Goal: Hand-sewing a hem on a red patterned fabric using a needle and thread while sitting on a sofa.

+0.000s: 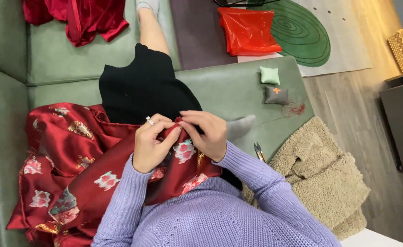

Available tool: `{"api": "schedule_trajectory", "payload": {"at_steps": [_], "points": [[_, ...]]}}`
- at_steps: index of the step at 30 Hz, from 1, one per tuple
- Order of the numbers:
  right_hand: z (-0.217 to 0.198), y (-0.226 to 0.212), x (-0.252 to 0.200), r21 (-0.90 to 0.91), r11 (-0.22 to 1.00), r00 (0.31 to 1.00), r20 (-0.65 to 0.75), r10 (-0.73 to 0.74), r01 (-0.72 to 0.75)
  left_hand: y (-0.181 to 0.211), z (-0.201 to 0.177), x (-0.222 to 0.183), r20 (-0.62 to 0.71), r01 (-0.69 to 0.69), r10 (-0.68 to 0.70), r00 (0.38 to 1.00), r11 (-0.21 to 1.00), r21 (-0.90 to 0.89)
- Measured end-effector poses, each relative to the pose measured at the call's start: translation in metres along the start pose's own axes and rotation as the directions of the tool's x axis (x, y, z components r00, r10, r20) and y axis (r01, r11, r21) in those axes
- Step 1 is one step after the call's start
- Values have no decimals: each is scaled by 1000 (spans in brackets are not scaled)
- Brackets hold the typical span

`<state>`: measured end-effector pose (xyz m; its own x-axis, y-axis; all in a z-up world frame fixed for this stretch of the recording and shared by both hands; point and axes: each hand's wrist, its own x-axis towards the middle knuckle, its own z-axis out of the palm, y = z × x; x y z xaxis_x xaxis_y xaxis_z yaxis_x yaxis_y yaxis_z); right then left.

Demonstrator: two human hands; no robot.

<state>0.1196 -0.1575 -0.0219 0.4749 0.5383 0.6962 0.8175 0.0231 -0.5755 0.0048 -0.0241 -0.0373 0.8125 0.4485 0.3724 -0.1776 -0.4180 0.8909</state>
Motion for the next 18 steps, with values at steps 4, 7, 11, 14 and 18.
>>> {"api": "schedule_trajectory", "payload": {"at_steps": [4, 7, 11, 14, 18], "points": [[-3, 7, -15, -14, 987, 983, -94, -160, 160, 4, -3, 4, -41, 27, -26, 999, 1000, 8], [-20, 14, -35, 215, 926, 948, -144, -283, 309, -5, -14, 6, -105, 40, -31, 994, 995, 87], [-70, 2, -43, 911, 405, 989, 14, 149, -74, -36, -31, -5, -177, 140, -134, 975, 990, 19], [-119, -1, -33, 849, 522, 995, 36, 97, -82, -51, -40, -11, -204, 230, -236, 950, 972, -53], [-118, 13, -46, 674, 727, 979, -24, 202, -134, -62, -37, -10, -160, 277, -336, 928, 911, -305]]}}
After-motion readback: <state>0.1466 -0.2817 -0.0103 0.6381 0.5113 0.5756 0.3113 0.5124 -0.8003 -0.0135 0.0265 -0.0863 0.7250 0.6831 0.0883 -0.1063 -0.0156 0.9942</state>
